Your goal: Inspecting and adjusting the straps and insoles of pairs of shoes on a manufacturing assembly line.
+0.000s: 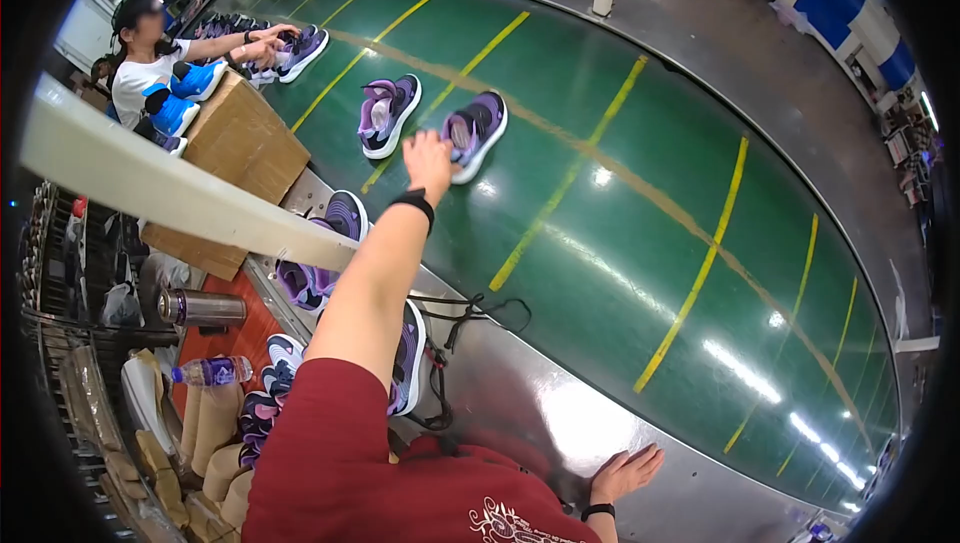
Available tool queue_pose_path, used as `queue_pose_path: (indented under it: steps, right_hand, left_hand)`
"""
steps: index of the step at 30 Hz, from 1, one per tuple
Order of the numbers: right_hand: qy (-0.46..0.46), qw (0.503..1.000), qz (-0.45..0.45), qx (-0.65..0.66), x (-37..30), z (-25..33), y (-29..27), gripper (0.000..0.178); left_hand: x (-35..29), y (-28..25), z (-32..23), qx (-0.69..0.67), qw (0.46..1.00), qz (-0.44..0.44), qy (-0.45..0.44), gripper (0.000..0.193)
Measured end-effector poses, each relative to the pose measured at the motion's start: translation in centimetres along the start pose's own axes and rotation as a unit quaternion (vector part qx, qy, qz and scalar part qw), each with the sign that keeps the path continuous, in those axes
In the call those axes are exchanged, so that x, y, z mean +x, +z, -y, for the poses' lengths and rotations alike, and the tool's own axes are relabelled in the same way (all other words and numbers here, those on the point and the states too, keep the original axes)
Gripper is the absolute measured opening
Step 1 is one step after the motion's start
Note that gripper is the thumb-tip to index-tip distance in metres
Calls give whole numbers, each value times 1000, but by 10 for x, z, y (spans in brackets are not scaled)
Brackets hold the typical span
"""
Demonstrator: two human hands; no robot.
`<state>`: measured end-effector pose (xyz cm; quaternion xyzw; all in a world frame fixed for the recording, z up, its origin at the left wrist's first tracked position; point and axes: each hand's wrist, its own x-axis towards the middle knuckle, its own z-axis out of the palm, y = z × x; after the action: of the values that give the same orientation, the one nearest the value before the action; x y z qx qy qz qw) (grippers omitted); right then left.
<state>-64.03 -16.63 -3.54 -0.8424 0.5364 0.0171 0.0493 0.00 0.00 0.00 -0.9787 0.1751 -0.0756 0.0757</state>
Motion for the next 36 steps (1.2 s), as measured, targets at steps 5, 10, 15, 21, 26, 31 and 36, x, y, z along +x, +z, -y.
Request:
queue_pose_path:
  steps: [5,10,15,21,26,31,36]
  right_hand:
    - [-3,999,-32,-9,26,18,22,61]
    - [-13,999,-29,-18,21,5,21,61]
    - [9,1000,0,-21,15,10,14,61]
    - [8,998,-22,50,13,16,14,59]
    - [-18,993,-51,107,17,15,23,61]
    - [-82,967,-90,222,20,-1,22,56]
    - [-53,839,44,539,8,-30,-16,31]
  left_hand:
    - [57,-15,28,34,992,29,-122,48]
    - [47,21,58,-15,977,173,-120,61]
    - [34,2,20,-143,953,261,-49,69]
    - [-46,-40,-83,-201,947,234,85,76]
    - [-190,-83,-162,-228,916,199,263,70]
    - [-341,-135,-203,-235,866,245,366,52]
    - [-445,-139,-208,-291,846,202,399,37]
